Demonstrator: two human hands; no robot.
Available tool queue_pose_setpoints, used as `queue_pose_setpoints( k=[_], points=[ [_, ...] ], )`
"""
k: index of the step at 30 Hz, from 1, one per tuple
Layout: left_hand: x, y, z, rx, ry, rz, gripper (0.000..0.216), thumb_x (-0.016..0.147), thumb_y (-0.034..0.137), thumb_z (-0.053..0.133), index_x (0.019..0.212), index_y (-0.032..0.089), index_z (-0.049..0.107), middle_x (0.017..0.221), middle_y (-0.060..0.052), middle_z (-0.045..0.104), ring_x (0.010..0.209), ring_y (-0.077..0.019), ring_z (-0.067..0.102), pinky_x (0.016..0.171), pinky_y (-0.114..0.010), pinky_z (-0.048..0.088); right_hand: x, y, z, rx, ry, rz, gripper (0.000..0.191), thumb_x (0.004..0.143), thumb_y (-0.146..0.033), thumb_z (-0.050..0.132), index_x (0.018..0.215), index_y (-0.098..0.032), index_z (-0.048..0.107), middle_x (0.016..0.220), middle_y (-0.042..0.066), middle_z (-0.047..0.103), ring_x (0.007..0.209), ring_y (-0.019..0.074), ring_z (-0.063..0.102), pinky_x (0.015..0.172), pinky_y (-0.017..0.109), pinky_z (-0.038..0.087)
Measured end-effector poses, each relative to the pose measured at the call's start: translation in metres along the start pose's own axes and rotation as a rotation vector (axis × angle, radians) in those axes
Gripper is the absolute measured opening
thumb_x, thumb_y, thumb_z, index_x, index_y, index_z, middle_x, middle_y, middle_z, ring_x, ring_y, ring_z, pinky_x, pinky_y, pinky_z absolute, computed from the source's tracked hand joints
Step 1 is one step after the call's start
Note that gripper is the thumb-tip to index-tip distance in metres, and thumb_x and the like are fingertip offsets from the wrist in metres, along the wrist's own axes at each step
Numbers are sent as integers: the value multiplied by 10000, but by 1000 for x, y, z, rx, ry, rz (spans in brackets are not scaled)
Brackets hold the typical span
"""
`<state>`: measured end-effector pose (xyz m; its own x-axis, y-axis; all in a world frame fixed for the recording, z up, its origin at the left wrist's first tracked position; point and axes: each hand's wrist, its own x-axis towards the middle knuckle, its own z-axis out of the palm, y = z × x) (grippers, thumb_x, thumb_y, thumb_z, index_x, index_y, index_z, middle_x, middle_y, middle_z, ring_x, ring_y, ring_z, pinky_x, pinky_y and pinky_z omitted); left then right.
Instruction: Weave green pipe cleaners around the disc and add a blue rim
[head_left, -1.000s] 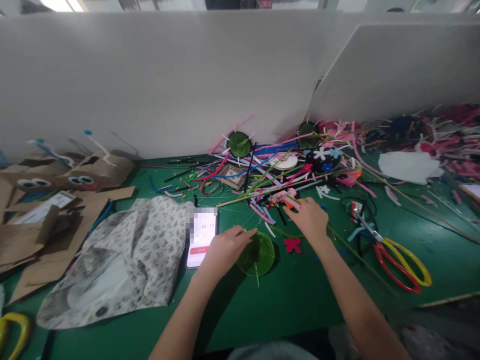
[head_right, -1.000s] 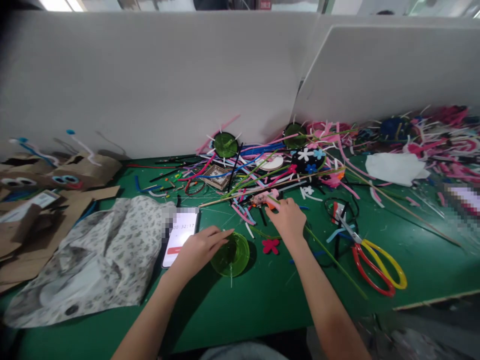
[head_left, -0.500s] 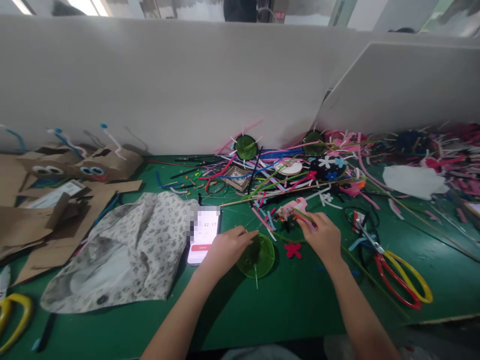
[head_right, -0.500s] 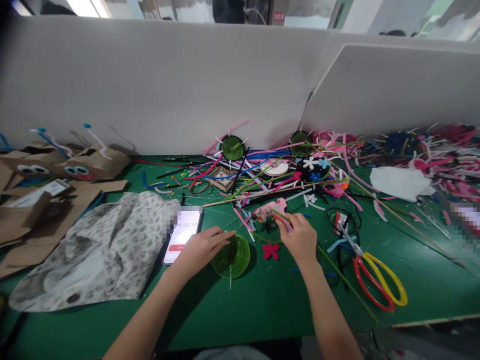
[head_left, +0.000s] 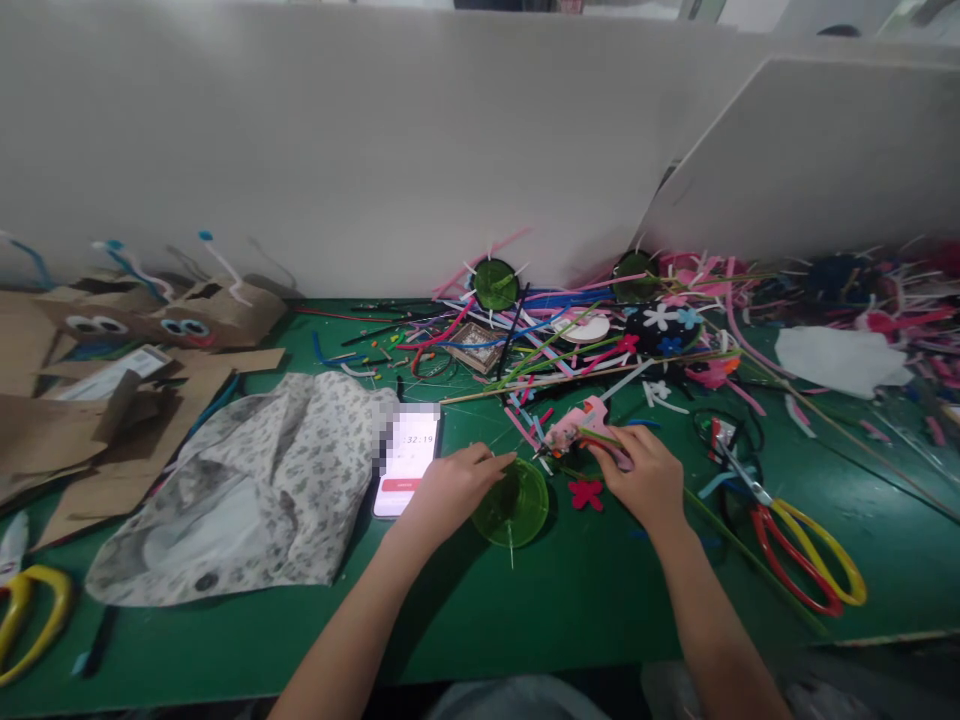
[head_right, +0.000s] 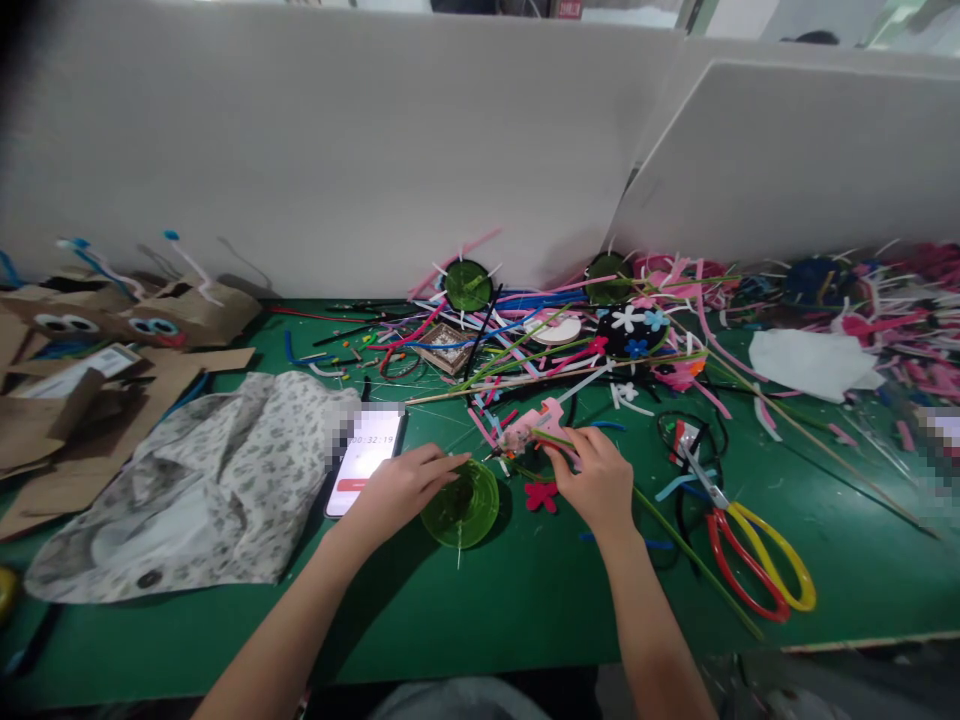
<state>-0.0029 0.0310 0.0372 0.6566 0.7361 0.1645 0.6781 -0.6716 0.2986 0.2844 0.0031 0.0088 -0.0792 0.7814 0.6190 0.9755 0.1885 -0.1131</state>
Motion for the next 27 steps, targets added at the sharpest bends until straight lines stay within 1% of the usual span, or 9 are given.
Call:
queue_pose_setpoints(
  k=[9,14,20,27],
  points=[
    [0,-1,2,-5,30,10,293,943,213,480,1211,222,599,904,-44,633,721,-141,628,607,-229,500,1,-9,-1,-20,-36,10,237,850,-356,553,969,-180,657,879,66,663,831,183,618,612,260,416],
    [0,-2,3,1,13,11,304,945,206,474,1226,229,587,899,-35,629,729,-142,627,610,-225,493,1,-8,-2,-26,-41,3,235,849,-354,559,970,-178,656,879,55,664,834,174,616,626,257,417],
    [0,0,2,4,14,0,299,949,215,470,1223,224,590,904,-40,631,737,-144,629,615,-227,495,1,-8,-3,-20,-8,14,237,844,-355,566,968,-175,655,890,64,667,840,185,615,633,262,422],
    [-1,-1,4,12,13,6,298,943,222,486,1221,228,594,901,-38,632,733,-149,628,607,-233,491,2,-9,-4,-29,4,-20,233,842,-342,568,977,-174,657,877,58,668,834,177,616,640,256,425]
  ],
)
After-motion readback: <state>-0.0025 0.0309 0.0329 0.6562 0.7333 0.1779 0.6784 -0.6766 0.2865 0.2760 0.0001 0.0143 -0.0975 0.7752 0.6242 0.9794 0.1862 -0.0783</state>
